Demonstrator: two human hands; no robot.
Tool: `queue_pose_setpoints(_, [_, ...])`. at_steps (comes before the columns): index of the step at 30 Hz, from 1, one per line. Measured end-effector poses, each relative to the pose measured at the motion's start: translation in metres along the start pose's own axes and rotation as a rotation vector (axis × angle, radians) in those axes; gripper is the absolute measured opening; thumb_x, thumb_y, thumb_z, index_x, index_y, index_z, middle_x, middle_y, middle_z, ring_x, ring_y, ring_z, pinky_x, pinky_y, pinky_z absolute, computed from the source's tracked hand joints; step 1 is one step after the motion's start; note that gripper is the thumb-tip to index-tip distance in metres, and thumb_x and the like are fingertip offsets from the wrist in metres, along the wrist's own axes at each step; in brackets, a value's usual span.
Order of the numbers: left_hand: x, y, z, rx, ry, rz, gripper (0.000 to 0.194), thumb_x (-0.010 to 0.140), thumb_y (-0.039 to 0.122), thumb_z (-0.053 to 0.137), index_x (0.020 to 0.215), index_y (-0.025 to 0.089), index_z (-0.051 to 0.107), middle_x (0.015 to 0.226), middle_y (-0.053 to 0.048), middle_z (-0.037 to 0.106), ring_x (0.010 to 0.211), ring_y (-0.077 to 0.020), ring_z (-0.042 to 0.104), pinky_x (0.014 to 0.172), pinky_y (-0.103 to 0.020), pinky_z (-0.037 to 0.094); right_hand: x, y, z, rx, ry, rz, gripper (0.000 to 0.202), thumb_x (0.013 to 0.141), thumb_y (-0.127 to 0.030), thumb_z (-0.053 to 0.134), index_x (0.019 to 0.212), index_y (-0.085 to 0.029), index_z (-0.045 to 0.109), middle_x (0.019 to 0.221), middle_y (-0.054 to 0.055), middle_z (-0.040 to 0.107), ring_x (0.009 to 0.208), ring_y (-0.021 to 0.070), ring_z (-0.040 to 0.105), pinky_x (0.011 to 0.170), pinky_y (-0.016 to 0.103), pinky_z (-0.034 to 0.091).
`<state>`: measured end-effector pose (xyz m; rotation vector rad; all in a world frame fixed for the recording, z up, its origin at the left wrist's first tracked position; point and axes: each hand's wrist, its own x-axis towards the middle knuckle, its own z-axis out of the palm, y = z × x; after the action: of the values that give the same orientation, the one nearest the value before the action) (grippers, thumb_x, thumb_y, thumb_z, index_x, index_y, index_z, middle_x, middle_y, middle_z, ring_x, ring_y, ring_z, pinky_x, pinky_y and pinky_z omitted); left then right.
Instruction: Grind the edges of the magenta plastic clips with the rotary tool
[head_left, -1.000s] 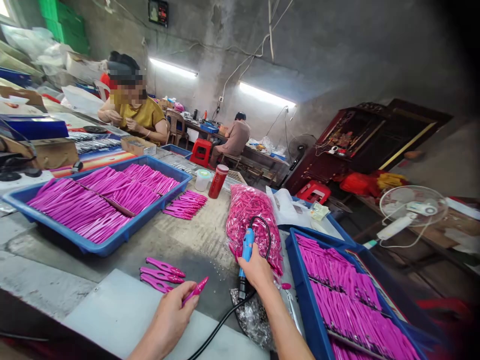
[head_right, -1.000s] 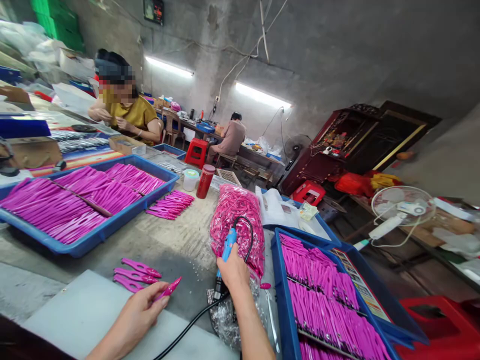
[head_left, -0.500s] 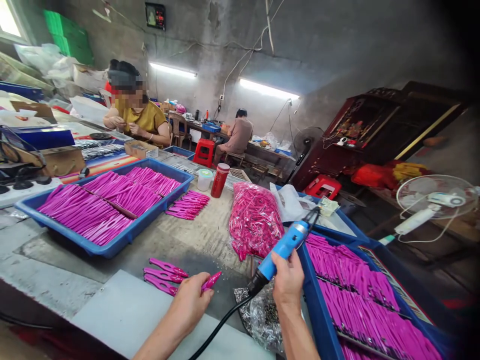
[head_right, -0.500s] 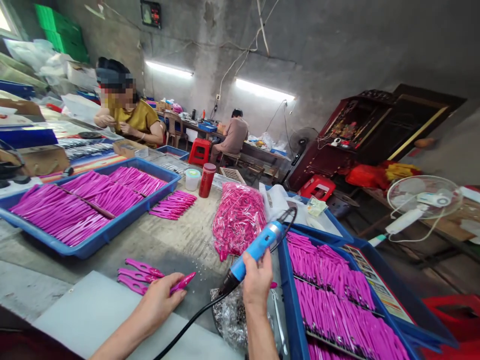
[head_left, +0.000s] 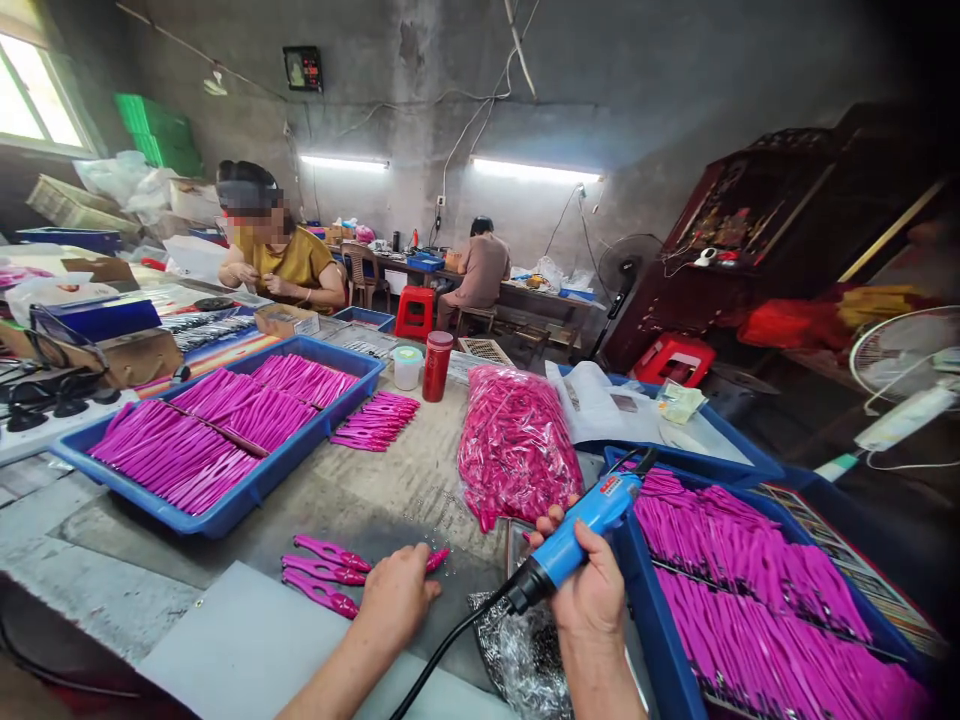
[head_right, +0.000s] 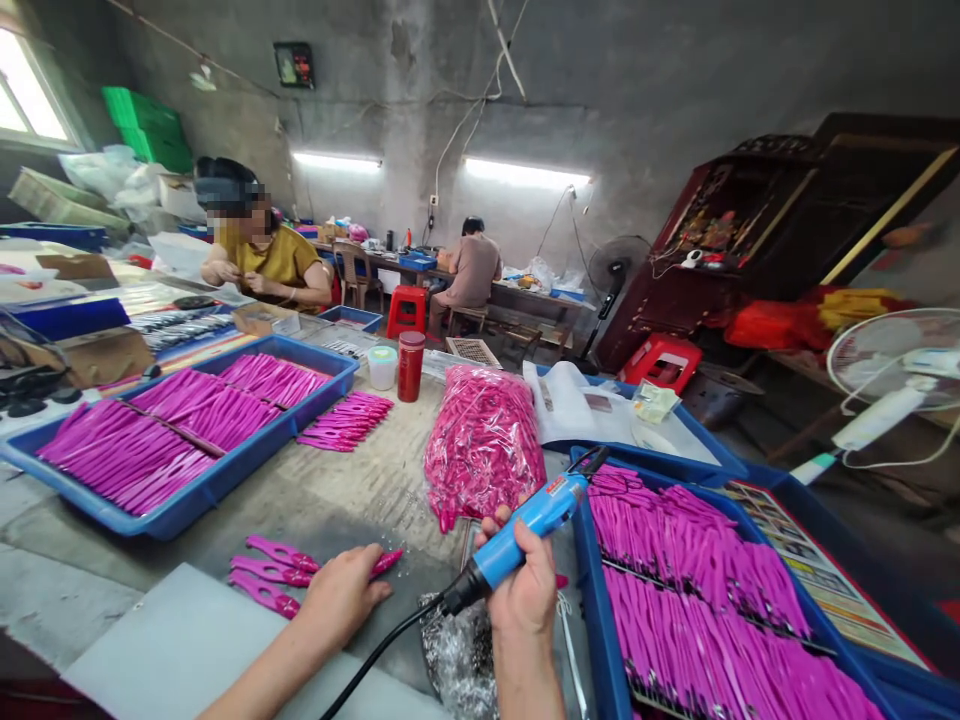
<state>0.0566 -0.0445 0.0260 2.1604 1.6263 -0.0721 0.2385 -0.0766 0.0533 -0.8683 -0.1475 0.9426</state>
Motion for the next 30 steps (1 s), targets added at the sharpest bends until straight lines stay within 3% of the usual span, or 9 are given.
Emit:
queue_pose_setpoints(10, [0.027, -0.017, -0.020, 0.041, 0.058, -0.061, 0.020, 0.077, 0.022, 0.051, 0.094, 0.019, 0.059, 0.103, -0.010, 0.065, 0.099, -0.0254, 0.059, 0.077, -0.032, 0.042, 0.008, 0.017, -0.018, -0.010, -0.146, -0.047, 0.049, 0.058, -0.032, 0.065, 0.103, -0.023, 0.048, 0.071, -0.004, 0.058, 0.054, 0.0125, 0.054, 0.050, 0.027, 0.044])
queue_pose_setpoints(18, [0.031, -0.041, -0.029, -0.071, 0.119, 0.079, 0.018, 0.080, 0.012, 0.046, 0.096, 0.019, 0.052, 0.099, -0.005, 0.063, 0.095, -0.0160, 0.057, 0.080, -0.023, 0.038, 0.005, 0.016, -0.017, 0.020, -0.139, -0.005, 0.058, 0.055, -0.030, 0.067, 0.110, -0.024, 0.048, 0.071, -0.003, 0.057, 0.053, 0.0120, 0.052, 0.053, 0.027, 0.043])
queue_pose_setpoints(23, [0.023, -0.044, -0.028, -0.085, 0.118, 0.177, 0.015, 0.082, 0.012, 0.043, 0.081, 0.020, 0.056, 0.087, -0.002, 0.057, 0.084, -0.0139, 0.055, 0.076, -0.022, 0.038, 0.006, 0.017, -0.019, -0.001, -0.124, -0.015, 0.059, 0.053, -0.029, 0.067, 0.109, -0.022, 0.050, 0.070, -0.002, 0.056, 0.052, 0.0142, 0.051, 0.050, 0.030, 0.043])
queue_pose_setpoints(30, [0.034, -0.064, -0.036, -0.033, 0.177, 0.216, 0.016, 0.083, 0.015, 0.043, 0.083, 0.019, 0.059, 0.086, -0.003, 0.055, 0.083, -0.0148, 0.054, 0.075, -0.023, 0.038, 0.007, 0.018, -0.022, -0.019, -0.143, -0.025, 0.055, 0.056, -0.030, 0.065, 0.109, -0.024, 0.051, 0.068, -0.002, 0.056, 0.052, 0.0145, 0.051, 0.050, 0.031, 0.043])
